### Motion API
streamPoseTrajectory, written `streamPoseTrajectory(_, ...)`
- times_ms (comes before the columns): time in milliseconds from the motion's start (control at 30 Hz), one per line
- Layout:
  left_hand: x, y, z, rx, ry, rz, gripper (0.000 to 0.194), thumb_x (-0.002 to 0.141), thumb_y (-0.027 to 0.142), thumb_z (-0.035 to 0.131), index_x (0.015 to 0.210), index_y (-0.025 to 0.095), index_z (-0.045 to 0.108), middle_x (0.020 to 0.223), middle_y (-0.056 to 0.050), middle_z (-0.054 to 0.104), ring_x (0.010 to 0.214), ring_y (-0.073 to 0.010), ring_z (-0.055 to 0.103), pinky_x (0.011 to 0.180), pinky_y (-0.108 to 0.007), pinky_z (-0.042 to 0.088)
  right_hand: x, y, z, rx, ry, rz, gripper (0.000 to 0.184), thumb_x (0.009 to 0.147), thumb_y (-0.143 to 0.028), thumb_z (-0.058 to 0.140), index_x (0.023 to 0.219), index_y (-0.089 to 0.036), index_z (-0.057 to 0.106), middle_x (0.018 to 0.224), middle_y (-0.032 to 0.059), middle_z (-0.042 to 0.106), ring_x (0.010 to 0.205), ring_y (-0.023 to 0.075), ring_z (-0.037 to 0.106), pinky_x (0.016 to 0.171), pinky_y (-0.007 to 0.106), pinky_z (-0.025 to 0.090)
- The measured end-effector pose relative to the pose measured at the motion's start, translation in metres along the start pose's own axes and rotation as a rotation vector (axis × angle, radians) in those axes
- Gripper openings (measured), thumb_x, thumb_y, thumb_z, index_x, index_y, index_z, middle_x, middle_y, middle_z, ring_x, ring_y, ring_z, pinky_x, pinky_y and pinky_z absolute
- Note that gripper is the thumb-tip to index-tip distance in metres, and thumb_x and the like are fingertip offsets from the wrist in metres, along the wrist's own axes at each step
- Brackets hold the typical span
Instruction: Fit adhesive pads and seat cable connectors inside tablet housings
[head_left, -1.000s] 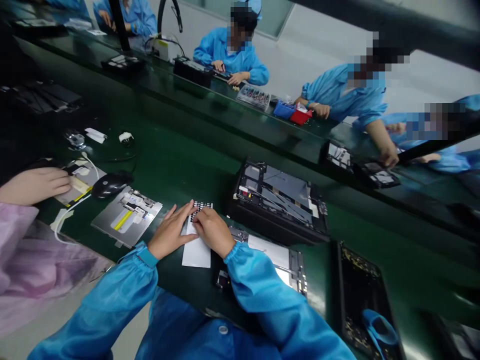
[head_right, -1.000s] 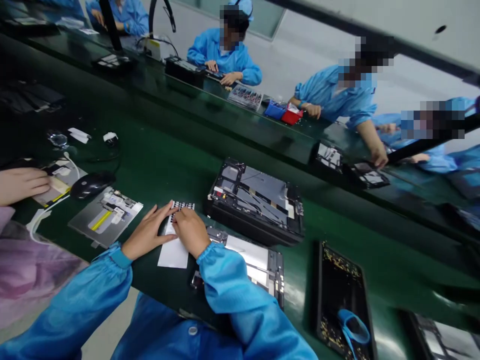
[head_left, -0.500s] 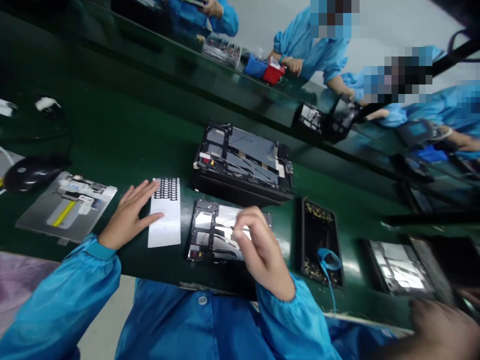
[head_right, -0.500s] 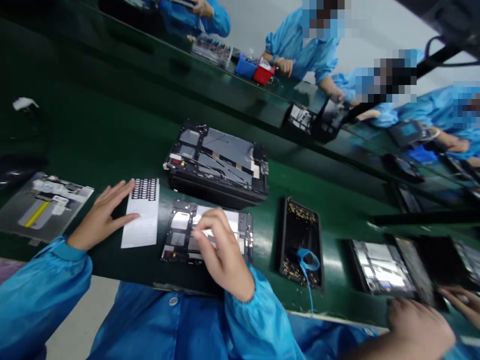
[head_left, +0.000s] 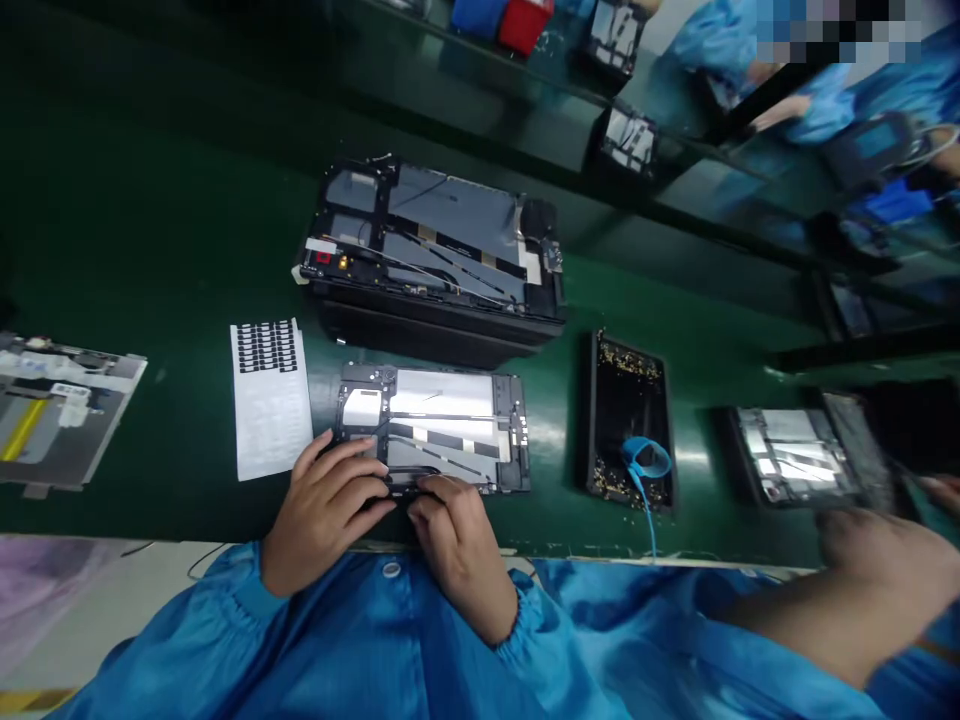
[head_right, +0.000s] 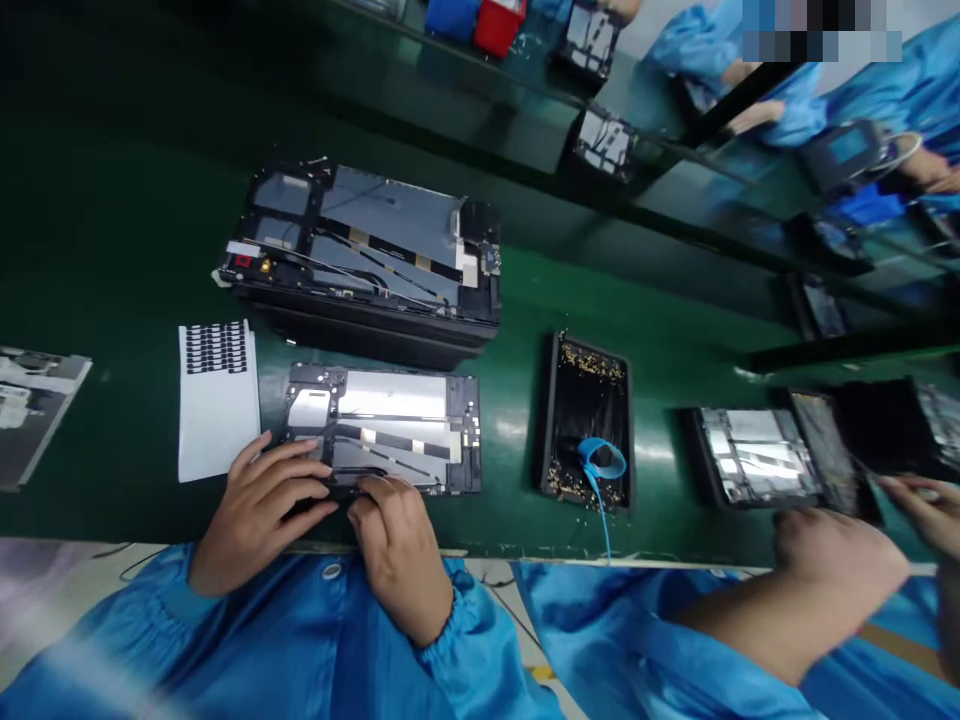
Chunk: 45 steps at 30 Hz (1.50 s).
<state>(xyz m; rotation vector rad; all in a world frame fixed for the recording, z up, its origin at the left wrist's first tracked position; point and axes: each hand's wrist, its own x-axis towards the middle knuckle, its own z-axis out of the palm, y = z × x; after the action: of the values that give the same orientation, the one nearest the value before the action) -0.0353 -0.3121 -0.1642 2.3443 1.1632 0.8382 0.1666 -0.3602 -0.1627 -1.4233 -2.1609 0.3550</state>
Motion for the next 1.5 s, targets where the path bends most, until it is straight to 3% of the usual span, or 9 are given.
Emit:
streamPoseTrajectory(300, 0.001, 0.005, 0.004, -0.046, 0.041, -0.039, 0.009, 0.097, 0.028, 0.064, 0.090, 0.026, 0.070, 0.109, 0.003, 0.076, 0.125, -0.0197, 0.061, 0.123, -0.043, 0.023, 0.001, 0.004, 0.002, -0.049, -0.049, 0.013, 0.018, 0.101, -0.011, 0.047, 0.112, -0.016, 0.061, 0.115, 0.0118, 0.063, 0.106, 0.0226, 0.058, 0.092, 0.036, 0.052)
streamPoseTrajectory(833, 0.003, 0.002, 0.011, -0.024, 0.003, -0.021, 0.011, 0.096, 0.021, 0.063, 0.093, 0.028, 0.072, 0.112, 0.002, 0.075, 0.126, -0.0220, 0.059, 0.116, -0.047, 0.035, 0.004, 0.001, 0.003, -0.043, -0.078, 0.054, 0.020, 0.101, -0.010, 0.048, 0.115, -0.018, 0.060, 0.114, 0.0119, 0.065, 0.101, 0.0238, 0.058, 0.088, 0.040, 0.054)
streamPoseTrajectory(1100, 0.007, 0.004, 0.010, 0.018, 0.007, 0.010, 0.010, 0.094, 0.019, 0.065, 0.095, 0.027, 0.071, 0.111, 0.001, 0.075, 0.125, -0.0235, 0.060, 0.114, -0.048, 0.038, -0.005, 0.009, -0.003, 0.143, 0.066, 0.098, 0.020, 0.099, -0.010, 0.055, 0.115, -0.020, 0.061, 0.113, 0.0105, 0.066, 0.109, 0.0201, 0.064, 0.092, 0.037, 0.058)
streamPoseTrajectory(1500, 0.011, 0.005, 0.015, 0.093, 0.042, 0.055, 0.007, 0.091, 0.020, 0.069, 0.091, 0.027, 0.071, 0.104, 0.002, 0.077, 0.116, -0.0228, 0.067, 0.107, -0.047, 0.047, 0.002, 0.008, -0.001, 0.113, 0.087, 0.113, 0.019, 0.098, -0.010, 0.056, 0.113, -0.020, 0.063, 0.106, 0.0098, 0.068, 0.101, 0.0206, 0.066, 0.085, 0.036, 0.059)
